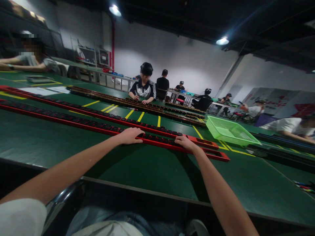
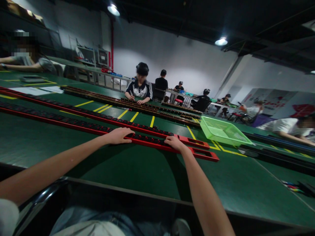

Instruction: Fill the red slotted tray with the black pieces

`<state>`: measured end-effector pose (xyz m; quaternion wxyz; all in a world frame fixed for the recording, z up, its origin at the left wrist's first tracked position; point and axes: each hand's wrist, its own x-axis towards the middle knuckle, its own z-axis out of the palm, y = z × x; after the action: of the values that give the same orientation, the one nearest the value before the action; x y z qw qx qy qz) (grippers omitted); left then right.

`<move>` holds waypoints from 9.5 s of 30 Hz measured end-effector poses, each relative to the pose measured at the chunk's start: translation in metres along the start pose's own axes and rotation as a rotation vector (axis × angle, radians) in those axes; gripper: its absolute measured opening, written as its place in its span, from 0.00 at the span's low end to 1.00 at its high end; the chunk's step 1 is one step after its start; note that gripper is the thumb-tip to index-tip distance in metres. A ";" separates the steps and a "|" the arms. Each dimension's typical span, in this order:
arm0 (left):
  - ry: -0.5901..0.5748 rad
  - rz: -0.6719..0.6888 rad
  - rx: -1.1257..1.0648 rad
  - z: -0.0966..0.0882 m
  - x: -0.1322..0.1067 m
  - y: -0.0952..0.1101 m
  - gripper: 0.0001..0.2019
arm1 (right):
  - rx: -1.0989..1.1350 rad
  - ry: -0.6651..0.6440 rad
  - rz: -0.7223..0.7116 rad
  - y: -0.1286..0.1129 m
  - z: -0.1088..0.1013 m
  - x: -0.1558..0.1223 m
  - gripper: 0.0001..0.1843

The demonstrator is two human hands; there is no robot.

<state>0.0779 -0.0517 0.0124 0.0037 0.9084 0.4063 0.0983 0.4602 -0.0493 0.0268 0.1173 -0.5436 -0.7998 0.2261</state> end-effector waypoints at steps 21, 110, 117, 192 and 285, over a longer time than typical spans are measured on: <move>0.005 -0.001 0.002 0.001 0.000 -0.001 0.28 | -0.005 0.009 0.008 -0.001 0.000 0.000 0.14; 0.002 -0.010 0.011 -0.002 -0.001 0.001 0.29 | -0.148 0.255 -0.135 -0.033 0.009 -0.001 0.08; -0.009 -0.024 0.015 -0.003 -0.001 0.003 0.28 | -0.124 0.236 -0.137 -0.034 0.016 0.003 0.10; 0.007 0.001 0.022 0.002 0.001 -0.002 0.28 | -0.178 0.241 -0.408 -0.051 0.029 0.005 0.07; 0.031 -0.019 0.060 0.008 -0.001 -0.005 0.32 | -0.366 0.127 -0.162 -0.050 0.026 0.003 0.21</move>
<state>0.0750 -0.0482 0.0036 -0.0292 0.9025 0.4179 0.1002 0.4073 -0.0681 0.0284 0.0844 -0.5030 -0.8596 0.0321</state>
